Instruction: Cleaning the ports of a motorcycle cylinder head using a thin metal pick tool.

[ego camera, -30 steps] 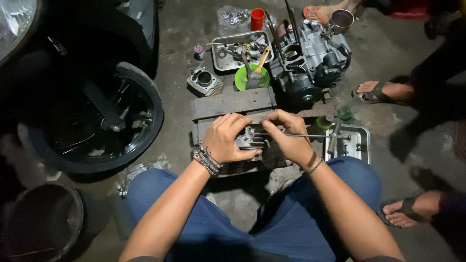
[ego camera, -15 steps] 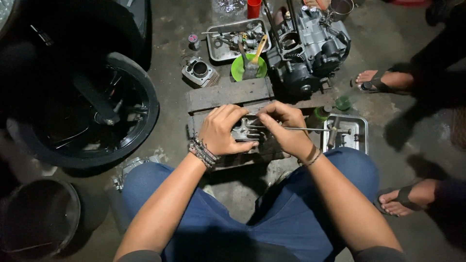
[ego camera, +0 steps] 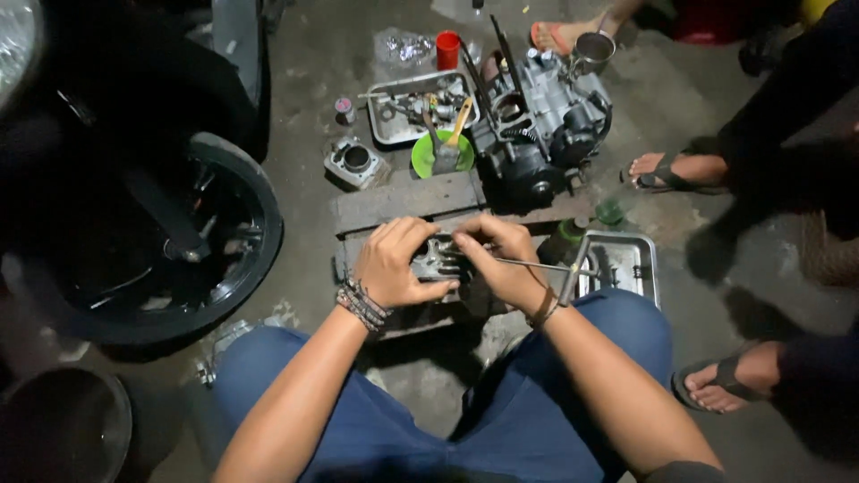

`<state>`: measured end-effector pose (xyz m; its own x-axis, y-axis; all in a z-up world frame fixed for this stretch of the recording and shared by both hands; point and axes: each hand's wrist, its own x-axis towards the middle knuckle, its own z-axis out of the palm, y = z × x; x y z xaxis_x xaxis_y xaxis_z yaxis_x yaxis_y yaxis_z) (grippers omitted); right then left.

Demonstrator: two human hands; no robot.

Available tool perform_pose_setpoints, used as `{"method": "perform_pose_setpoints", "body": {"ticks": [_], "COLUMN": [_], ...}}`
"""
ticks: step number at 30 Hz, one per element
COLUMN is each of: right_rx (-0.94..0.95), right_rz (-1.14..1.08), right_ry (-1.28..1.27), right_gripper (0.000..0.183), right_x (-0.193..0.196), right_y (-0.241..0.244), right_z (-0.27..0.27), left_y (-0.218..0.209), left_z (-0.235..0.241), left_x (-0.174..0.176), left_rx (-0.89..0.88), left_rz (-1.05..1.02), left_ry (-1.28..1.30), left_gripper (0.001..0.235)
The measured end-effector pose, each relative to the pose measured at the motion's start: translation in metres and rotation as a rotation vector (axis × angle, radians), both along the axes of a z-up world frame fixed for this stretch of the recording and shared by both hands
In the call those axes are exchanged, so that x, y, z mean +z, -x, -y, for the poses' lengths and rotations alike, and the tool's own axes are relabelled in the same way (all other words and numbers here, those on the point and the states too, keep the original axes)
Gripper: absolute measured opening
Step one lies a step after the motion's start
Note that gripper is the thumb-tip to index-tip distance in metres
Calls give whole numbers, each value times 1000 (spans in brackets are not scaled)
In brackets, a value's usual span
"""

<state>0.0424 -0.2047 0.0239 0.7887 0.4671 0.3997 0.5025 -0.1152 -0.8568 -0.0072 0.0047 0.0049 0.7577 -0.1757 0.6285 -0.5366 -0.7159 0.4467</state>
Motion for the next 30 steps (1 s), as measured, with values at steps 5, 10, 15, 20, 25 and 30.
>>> {"method": "perform_pose_setpoints", "body": {"ticks": [5, 10, 15, 20, 25, 30], "right_rx": [13, 29, 13, 8, 23, 53], "right_rz": [-69, -76, -90, -160, -174, -115], "right_ry": [-69, -72, -35, -47, -19, -28], "right_gripper": [8, 9, 10, 9, 10, 11], "right_x": [-11, -8, -1, -13, -21, -24], "right_y": [-7, -8, -7, -8, -12, -14], "right_z": [0, 3, 2, 4, 4, 4], "left_y": [0, -6, -5, -4, -4, -6], "left_z": [-1, -1, -4, -2, -3, -6], "left_x": [-2, -5, -5, -5, -8, -11], "left_rx": [-18, -7, -15, -16, 7, 16], "left_rz": [-1, -14, -16, -18, -26, -5], "left_ry": [-21, -15, -10, -39, -38, -44], "left_gripper": [73, 72, 70, 71, 73, 69]}}
